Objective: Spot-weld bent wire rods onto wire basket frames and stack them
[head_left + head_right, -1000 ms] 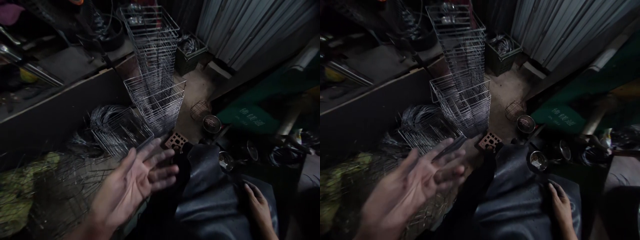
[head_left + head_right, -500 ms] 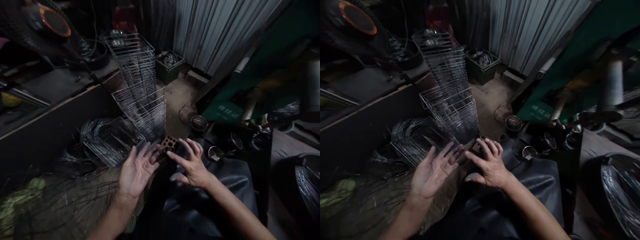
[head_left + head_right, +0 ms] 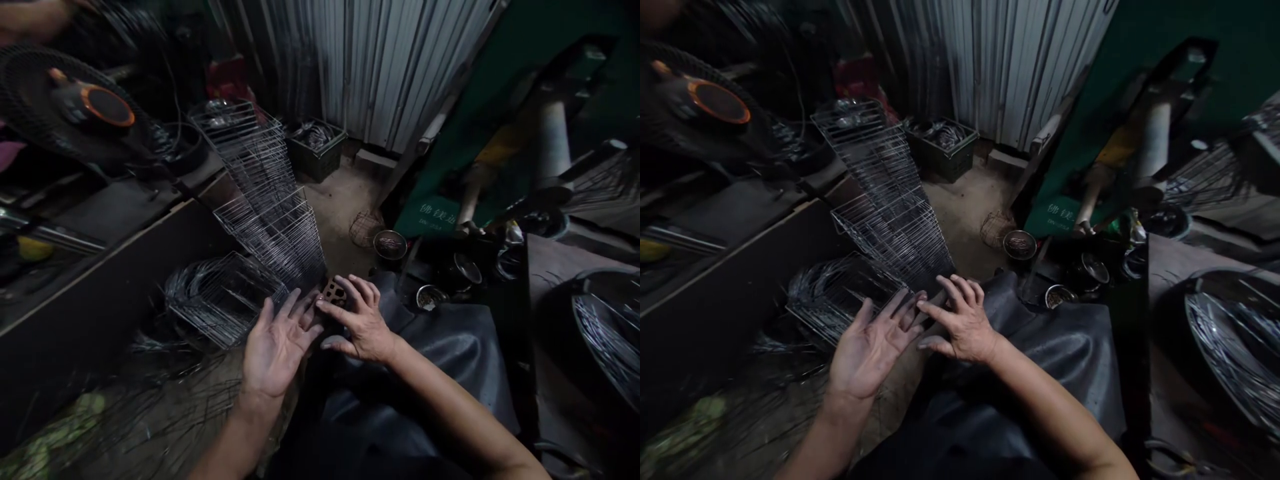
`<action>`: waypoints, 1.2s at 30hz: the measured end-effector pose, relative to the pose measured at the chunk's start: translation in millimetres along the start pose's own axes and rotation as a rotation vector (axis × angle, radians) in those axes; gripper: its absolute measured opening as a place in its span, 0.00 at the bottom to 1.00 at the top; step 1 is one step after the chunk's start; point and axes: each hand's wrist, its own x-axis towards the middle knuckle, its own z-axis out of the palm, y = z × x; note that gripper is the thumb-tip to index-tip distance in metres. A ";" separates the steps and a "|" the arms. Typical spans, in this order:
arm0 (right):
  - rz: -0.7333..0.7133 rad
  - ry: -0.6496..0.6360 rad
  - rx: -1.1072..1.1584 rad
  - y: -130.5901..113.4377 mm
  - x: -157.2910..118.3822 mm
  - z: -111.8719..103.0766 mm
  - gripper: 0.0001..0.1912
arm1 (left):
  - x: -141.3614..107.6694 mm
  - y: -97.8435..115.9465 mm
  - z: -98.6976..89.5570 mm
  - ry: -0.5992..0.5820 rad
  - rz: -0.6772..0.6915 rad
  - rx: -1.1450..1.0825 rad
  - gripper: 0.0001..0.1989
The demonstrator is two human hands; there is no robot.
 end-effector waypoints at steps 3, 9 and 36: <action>0.010 0.017 -0.004 2.9 -1.3 2.3 0.35 | 3.2 -1.9 -1.1 -0.020 0.000 -0.022 0.28; -0.004 0.015 0.024 5.9 -2.7 5.9 0.35 | 8.0 -6.9 1.0 -0.014 -0.001 0.028 0.28; -0.027 0.046 0.121 14.2 -22.9 10.3 0.33 | 14.7 -11.2 -3.2 -0.047 -0.027 0.019 0.29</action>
